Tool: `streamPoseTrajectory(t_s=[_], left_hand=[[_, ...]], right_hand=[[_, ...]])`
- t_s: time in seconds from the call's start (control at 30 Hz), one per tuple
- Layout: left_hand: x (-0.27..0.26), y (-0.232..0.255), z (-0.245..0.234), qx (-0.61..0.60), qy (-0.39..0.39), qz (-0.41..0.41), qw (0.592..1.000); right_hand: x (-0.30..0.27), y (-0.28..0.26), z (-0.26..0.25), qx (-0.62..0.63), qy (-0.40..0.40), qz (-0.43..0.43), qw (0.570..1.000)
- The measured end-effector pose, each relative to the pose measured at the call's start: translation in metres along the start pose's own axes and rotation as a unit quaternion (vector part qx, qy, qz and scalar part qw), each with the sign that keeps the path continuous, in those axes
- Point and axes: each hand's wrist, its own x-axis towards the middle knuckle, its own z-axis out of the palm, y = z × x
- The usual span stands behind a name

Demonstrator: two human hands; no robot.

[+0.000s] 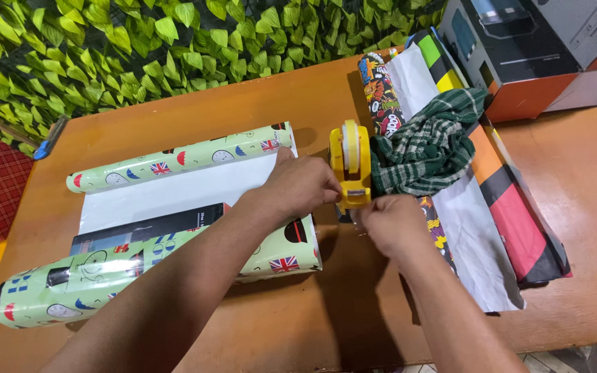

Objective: The person wipes a sheet of wrapping paper with a cloth, places a rectangular box on it, then folds and tapes the paper around the box to wrap it.

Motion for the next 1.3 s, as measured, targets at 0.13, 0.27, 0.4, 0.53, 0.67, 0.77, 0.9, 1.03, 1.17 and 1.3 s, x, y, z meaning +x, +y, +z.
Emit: streamPoseTrajectory(t_s=[0.13,0.27,0.4,0.53,0.67,0.77,0.9,1.03,1.17,1.3], left_hand=[[-0.01,0.008,-0.01,0.011,-0.001,-0.015,1.0],[-0.04,0.011,-0.024,-0.079,0.185,0.011,0.979],[-0.097,0.013,-0.033,-0.318,0.242,-0.028,0.916],[-0.141,0.015,-0.02,-0.422,0.202,0.033,0.883],[-0.159,0.005,0.004,-0.63,0.177,-0.001,0.756],[-0.175,-0.012,0.015,-0.641,0.216,-0.028,0.736],[-0.203,-0.032,0.023,-0.603,0.258,-0.052,0.753],[-0.225,-0.048,0.023,-0.643,0.284,-0.055,0.71],[-0.248,-0.066,0.021,-0.565,0.309,-0.051,0.764],[-0.26,-0.078,0.024,-0.522,0.317,-0.039,0.791]], right_hand=[[-0.013,0.002,-0.008,-0.06,-0.009,-0.001,0.998],[-0.036,-0.002,-0.022,0.045,-0.025,-0.029,0.998],[-0.063,-0.015,-0.034,0.183,-0.114,-0.288,0.933],[-0.088,-0.029,-0.016,0.21,-0.165,-0.351,0.897],[-0.102,-0.044,0.01,0.226,-0.21,-0.346,0.886],[-0.111,-0.055,0.03,0.22,-0.229,-0.303,0.898],[-0.124,-0.066,0.056,-0.101,0.014,-0.431,0.897],[-0.128,-0.078,0.075,-0.201,0.102,-0.449,0.865],[-0.132,-0.083,0.097,-0.005,-0.094,-0.357,0.929],[-0.135,-0.094,0.123,0.017,-0.123,-0.345,0.93]])
